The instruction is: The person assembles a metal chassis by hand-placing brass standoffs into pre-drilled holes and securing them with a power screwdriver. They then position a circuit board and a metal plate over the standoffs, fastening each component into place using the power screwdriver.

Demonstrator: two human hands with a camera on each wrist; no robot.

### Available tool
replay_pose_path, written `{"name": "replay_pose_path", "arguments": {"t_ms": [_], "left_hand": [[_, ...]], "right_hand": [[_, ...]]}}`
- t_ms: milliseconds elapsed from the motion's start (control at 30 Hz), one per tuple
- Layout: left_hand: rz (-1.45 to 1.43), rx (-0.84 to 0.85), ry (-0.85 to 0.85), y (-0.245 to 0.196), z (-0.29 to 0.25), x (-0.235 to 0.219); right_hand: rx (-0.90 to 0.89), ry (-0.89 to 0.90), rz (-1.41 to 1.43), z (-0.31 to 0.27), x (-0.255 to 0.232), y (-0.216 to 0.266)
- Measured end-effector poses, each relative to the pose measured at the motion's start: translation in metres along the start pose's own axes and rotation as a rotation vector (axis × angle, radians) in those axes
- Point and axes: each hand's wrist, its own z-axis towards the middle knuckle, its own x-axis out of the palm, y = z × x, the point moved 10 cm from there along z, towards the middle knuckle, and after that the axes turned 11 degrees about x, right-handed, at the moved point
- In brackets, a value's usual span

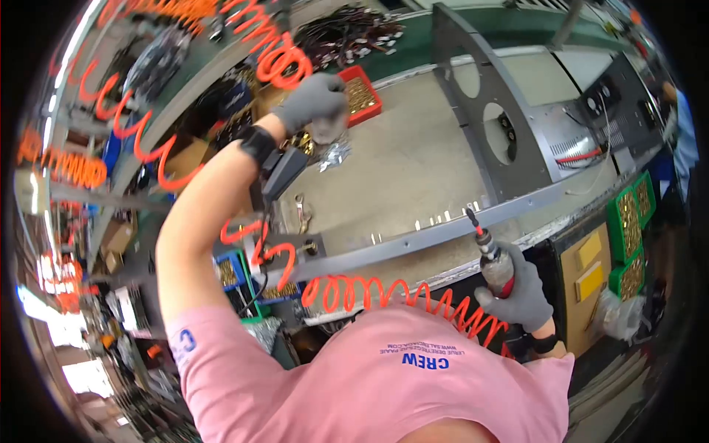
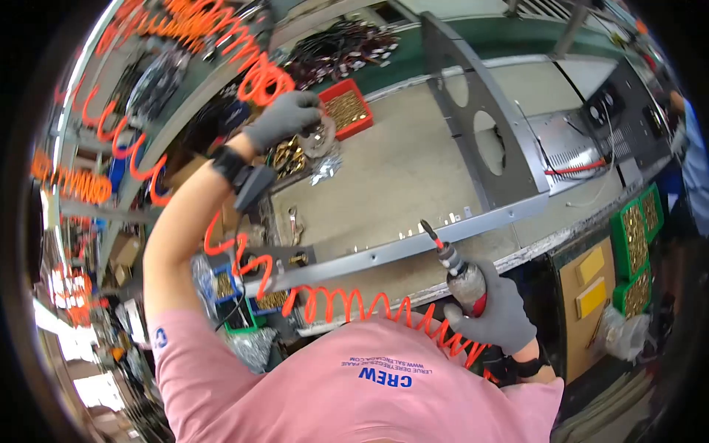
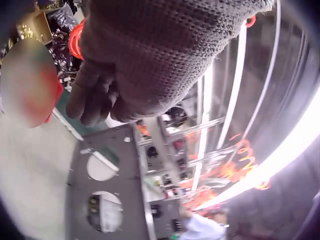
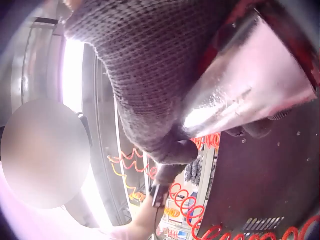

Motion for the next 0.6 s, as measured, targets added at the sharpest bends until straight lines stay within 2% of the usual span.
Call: {"name": "replay_pose_path", "arguments": {"t_ms": [33, 67, 100, 200, 267, 300, 333, 367, 400, 467, 500, 600], "left_hand": [[0.253, 0.129, 0.017, 0.02, 0.027, 0.01], [0.376, 0.137, 0.09, 0.042, 0.047, 0.025], [0.438, 0.266, 0.092, 0.066, 0.066, 0.039], [0.558, 0.145, 0.064, 0.145, 0.108, 0.063], [0.616, 0.098, -0.01, 0.179, 0.123, 0.067], [0.632, 0.046, -0.012, 0.212, 0.134, 0.071], [0.65, -0.005, -0.02, 0.227, 0.145, 0.073], [0.717, -0.06, 0.033, 0.244, 0.153, 0.08], [0.702, -0.051, 0.045, 0.259, 0.161, 0.088], [0.677, -0.15, -0.034, 0.302, 0.175, 0.085], [0.678, -0.17, 0.011, 0.316, 0.182, 0.089], [0.538, -0.209, -0.019, 0.336, 0.185, 0.099]], "right_hand": [[0.004, -0.04, 0.013, -0.006, -0.004, -0.003], [0.01, -0.082, 0.024, -0.013, -0.008, -0.008], [0.045, -0.125, 0.056, -0.018, -0.01, -0.018], [0.246, -0.27, 0.135, -0.036, -0.012, -0.041], [0.297, -0.334, 0.182, -0.046, -0.005, -0.052], [0.305, -0.403, 0.171, -0.051, -0.006, -0.052], [0.307, -0.474, 0.155, -0.056, -0.007, -0.051], [0.398, -0.457, 0.221, -0.06, 0.0, -0.062], [0.417, -0.462, 0.214, -0.062, 0.004, -0.061], [0.499, -0.506, 0.275, -0.067, 0.007, -0.063], [0.554, -0.522, 0.281, -0.068, 0.008, -0.06], [0.533, -0.535, 0.239, -0.07, 0.007, -0.054]]}}
